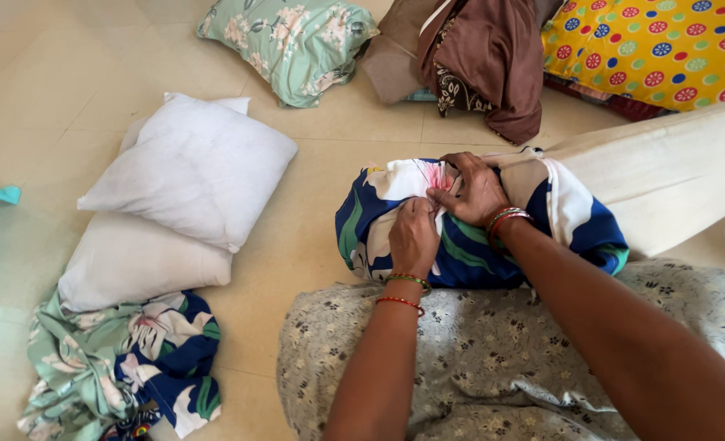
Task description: The person sits on the floor and sews a floral-patterned pillowcase onto a white pillow by hand. They align the fabric edges, insert the pillow, and stitch the opening closed using a needle and thread.
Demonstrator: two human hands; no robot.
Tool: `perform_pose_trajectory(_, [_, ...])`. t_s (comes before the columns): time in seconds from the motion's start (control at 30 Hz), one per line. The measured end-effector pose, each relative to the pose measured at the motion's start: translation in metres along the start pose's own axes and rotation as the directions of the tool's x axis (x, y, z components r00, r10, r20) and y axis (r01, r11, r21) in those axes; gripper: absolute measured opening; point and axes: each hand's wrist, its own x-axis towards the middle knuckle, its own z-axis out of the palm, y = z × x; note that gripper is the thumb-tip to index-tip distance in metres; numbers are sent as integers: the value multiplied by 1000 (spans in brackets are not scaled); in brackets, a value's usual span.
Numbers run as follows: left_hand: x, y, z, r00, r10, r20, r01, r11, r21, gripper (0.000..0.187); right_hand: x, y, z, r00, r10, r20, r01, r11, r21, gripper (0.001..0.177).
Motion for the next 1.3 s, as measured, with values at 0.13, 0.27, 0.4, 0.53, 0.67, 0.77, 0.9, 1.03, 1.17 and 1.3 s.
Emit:
perform_pose_trajectory(0.13, [-1,-5,2,996,56,-67,-56,998,-5,10,3,2,4,994,103,37,-103,995,4,65])
perform_pose_trajectory(0.27, [-8,-14,-9,999,34,-30,-36,996,-77,11,4,-1,11,998,40,49,-37,997,-69,65])
perform_pose_trajectory(0.4, [-14,-24,-25,1000,1,-25,-4,995,-103,13,4,-10,23,998,7,65,-3,998,-57,69])
perform_pose_trajectory(0.53, [-16,-10,-23,999,-39,-34,36,997,-66,16,-8,-16,15,999,36,19,-35,998,-53,65])
perform_pose_trajectory(0.67, [-11,4,-26,998,5,-65,-9,997,-72,20,-9,-23,-1,999,4,-43,-6,999,-54,63])
perform_pose_trajectory(0.77, [-15,11,-30,996,52,-67,-59,991,-121,19,-17,-25,-14,997,-37,-68,33,998,-57,59])
perform_pose_trajectory(0.9, [-16,12,-40,985,111,-134,-138,968,-211,16,-17,-23,-33,989,-74,-127,67,996,-57,46])
perform_pose_trajectory(1.03, [-12,0,-48,968,24,-250,-71,981,-181,21,-11,-12,-54,978,-15,-206,10,1000,-26,38])
perform_pose_trajectory(1.17, [-9,-12,-47,966,-69,-248,27,985,-169,25,-4,-7,-72,968,27,-248,-55,993,-105,27])
perform_pose_trajectory(1.3, [-3,-11,-27,956,122,-265,-146,987,-69,24,-7,-16,-71,975,-1,-220,-37,985,-168,20])
